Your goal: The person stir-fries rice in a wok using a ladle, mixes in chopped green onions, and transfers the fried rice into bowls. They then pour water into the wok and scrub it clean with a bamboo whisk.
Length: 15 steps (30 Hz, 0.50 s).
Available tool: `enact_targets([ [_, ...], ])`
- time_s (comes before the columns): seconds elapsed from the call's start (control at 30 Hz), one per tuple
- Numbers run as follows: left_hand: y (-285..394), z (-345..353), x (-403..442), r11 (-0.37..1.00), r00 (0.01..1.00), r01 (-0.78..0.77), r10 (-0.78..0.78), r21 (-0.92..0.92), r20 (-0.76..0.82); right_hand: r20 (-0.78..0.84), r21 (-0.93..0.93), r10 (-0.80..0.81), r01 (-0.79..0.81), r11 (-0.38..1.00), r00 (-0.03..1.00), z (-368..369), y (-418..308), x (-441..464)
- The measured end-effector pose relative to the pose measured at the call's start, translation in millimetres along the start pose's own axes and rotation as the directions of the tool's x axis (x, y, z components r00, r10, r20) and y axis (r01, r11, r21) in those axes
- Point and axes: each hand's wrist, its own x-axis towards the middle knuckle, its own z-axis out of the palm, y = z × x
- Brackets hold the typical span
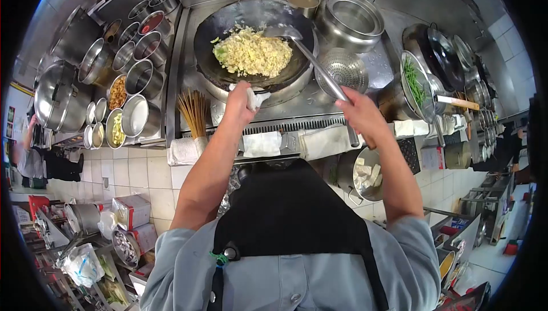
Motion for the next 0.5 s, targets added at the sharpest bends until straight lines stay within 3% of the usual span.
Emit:
enact_targets([
  [0.07, -2, 3, -15, 0.997, 0.998, 0.055, -0.056, -0.049, -0.036, 0.001, 0.108, -0.026, 0.026, 0.994, 1.000, 12, 8, -9],
  [0.17, -6, -5, 13, 0.994, 0.994, 0.107, -0.106, 0.031, -0.040, -0.036, 0.055, 0.055, -0.053, 0.997, 0.998, 19, 43, 1],
  [0.3, -17, -18, 34, 0.993, 0.995, 0.093, -0.095, 0.079, 0.016, 0.176, -0.009, 0.133, -0.133, 0.991, 0.975, 24, 12, -37],
  [0.37, -4, 0, -25, 0.989, 0.987, 0.121, -0.112, 0.082, -0.112, 0.200, -0.132, 0.130, -0.105, 0.986, 0.971, 21, -12, -82],
  [0.43, -7, -9, -65, 0.995, 0.996, 0.094, -0.094, 0.034, 0.002, 0.271, -0.198, 0.144, -0.091, 0.976, 0.952, 6, -36, -106],
  [0.5, 13, 8, -111, 0.990, 0.995, 0.103, -0.103, 0.092, -0.008, 0.399, -0.202, 0.199, -0.126, 0.971, 0.895, -11, -43, -118],
])
